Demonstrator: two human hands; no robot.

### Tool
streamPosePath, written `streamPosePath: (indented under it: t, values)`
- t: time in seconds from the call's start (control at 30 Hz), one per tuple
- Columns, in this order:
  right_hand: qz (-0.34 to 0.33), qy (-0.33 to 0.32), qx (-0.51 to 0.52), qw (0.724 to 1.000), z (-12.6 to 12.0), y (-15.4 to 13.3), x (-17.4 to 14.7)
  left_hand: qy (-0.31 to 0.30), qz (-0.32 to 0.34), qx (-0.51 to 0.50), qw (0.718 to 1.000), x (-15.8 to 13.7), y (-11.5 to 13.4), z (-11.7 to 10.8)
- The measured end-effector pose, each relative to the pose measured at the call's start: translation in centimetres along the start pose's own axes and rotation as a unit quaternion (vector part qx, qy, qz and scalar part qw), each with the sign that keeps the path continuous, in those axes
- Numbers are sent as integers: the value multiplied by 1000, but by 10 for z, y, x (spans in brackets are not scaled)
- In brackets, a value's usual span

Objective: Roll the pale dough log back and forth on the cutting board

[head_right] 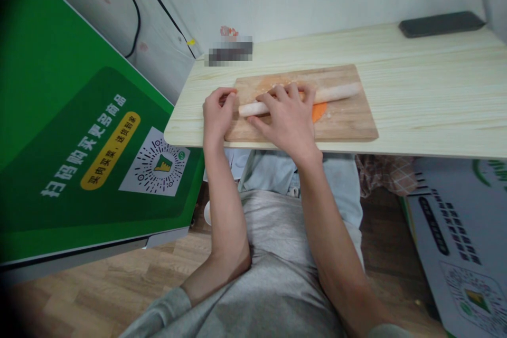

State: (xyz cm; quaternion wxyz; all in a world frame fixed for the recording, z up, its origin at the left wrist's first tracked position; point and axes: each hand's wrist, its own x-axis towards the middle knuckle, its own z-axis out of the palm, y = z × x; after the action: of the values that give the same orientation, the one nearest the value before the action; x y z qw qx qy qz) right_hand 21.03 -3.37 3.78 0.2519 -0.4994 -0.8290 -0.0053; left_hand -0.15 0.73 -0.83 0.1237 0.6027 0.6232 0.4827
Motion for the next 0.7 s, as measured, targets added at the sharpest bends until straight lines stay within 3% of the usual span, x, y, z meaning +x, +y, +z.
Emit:
streamPosePath:
  t: [0.7]
  values:
    - [7, -17, 18, 1000, -7, -4, 0, -17, -12, -23, 1000, -1, 5, -5]
